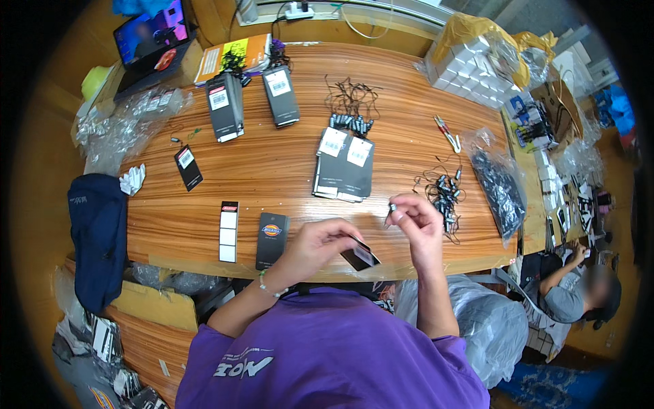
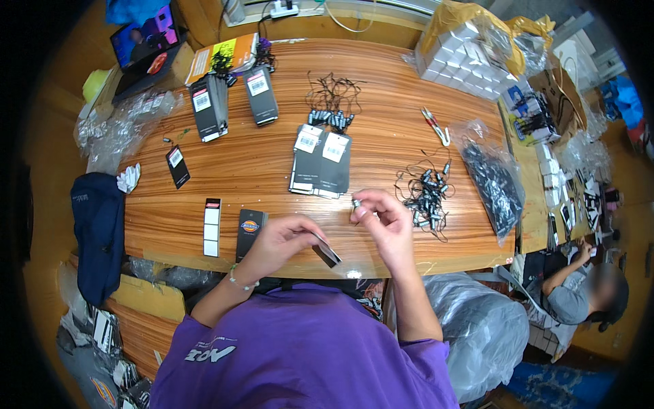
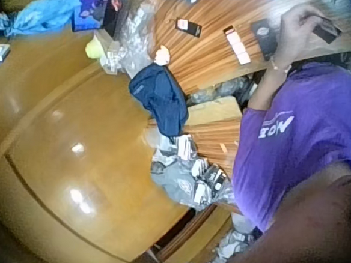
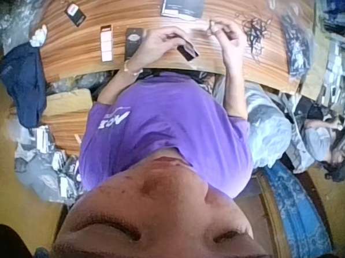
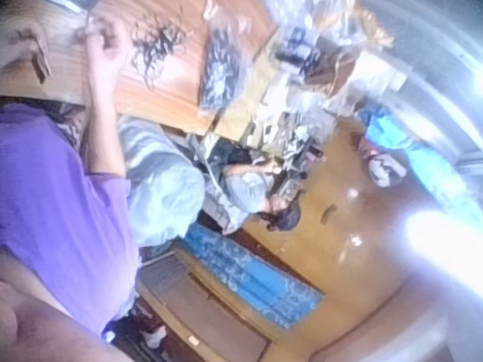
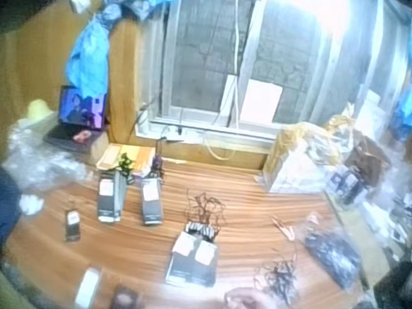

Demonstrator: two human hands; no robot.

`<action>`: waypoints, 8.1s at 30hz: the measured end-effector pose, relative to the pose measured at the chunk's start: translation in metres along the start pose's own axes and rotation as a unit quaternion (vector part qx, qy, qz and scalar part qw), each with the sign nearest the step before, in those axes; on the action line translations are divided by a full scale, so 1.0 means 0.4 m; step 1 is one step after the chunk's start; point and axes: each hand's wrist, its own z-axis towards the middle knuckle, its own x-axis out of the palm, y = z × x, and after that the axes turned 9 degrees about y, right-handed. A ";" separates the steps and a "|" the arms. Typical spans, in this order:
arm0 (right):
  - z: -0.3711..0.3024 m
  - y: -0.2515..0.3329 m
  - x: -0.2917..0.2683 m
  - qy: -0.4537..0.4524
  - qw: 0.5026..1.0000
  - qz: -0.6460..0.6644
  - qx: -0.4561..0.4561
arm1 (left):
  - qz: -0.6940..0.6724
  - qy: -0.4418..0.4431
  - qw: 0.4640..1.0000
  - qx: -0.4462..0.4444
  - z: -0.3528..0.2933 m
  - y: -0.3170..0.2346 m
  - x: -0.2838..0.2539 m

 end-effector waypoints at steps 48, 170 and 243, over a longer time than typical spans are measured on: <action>0.035 -0.013 0.122 0.020 0.997 0.074 -0.009 | 0.083 -0.241 0.961 0.106 0.010 0.000 -0.068; 0.074 0.102 0.218 0.098 0.951 -0.234 -0.179 | 0.160 -0.312 0.925 0.148 -0.101 -0.131 -0.108; 0.127 0.063 0.210 0.089 0.873 0.459 -0.140 | 0.222 -0.192 0.936 0.195 0.003 -0.026 -0.049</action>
